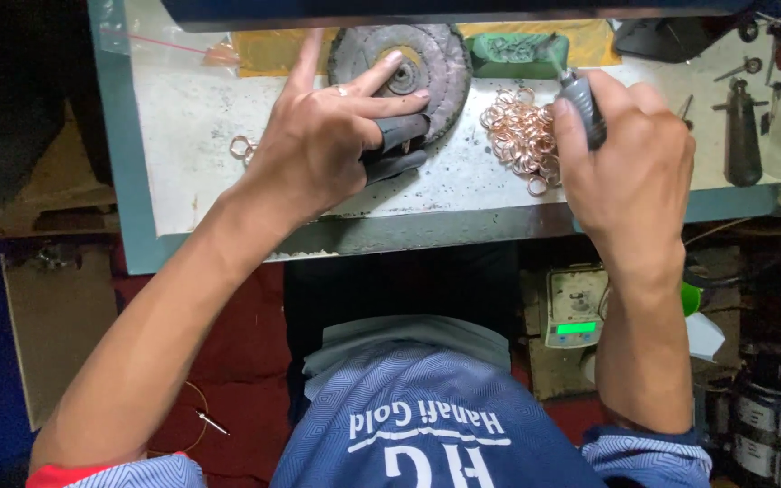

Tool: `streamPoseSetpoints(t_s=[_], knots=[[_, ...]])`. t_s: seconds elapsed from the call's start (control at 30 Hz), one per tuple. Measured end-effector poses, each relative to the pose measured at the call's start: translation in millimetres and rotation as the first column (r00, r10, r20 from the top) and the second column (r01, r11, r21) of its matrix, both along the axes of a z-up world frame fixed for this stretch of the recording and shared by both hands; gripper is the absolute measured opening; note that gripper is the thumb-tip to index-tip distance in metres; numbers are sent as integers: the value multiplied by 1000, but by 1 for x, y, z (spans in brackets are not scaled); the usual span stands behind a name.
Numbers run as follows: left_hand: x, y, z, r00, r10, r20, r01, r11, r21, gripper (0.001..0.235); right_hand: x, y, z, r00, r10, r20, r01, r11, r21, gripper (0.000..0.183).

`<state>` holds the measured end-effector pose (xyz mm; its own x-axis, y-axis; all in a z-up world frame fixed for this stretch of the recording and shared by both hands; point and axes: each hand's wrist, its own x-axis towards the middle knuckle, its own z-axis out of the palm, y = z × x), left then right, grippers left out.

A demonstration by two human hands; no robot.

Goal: The person uses a rotary tool with a polishing attachment to smooth and polish small copper-colored metal rings. They hold each ring with a finger guard and apply the tool to the surface, then place the finished rings on the workbench.

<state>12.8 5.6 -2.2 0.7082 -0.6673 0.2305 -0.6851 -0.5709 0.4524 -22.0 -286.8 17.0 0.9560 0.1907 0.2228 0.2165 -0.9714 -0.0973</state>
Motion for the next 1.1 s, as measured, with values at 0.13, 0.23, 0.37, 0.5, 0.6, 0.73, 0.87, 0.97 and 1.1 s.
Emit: streamPoseSetpoints(t_s=[0.13, 0.23, 0.37, 0.5, 0.6, 0.73, 0.87, 0.97, 1.1], knots=[[3, 4, 0, 1000, -29, -11, 28, 998, -55, 45, -12, 11, 5, 965, 260, 1, -258, 955, 147, 46], [6, 6, 0, 998, -59, -24, 56, 994, -94, 47, -18, 23, 6, 905, 407, -123, -371, 897, 240, 36], [9, 5, -1, 997, -78, -3, 78, 994, -70, 46, -17, 32, -6, 900, 429, -76, -422, 902, 86, 30], [9, 5, 2, 996, -86, -5, 86, 993, -76, 46, -10, 40, -9, 913, 401, -76, -405, 913, -56, 34], [10, 6, -2, 996, -86, 22, 88, 994, -72, 47, -9, 40, -11, 916, 391, -95, -397, 916, -56, 34], [11, 7, -2, 995, -95, 40, 97, 994, -56, 46, -9, 44, -8, 923, 358, -140, -370, 926, -69, 40], [12, 8, -1, 994, -104, 47, 105, 994, -15, 43, -8, 44, -9, 925, 360, -121, -373, 922, -104, 39], [12, 8, -1, 992, -113, 54, 115, 993, -37, 42, -8, 45, -9, 924, 364, -121, -376, 921, -105, 40], [12, 8, -2, 992, -111, 61, 115, 992, -55, 39, -7, 45, -8, 923, 365, -120, -378, 918, -122, 40]])
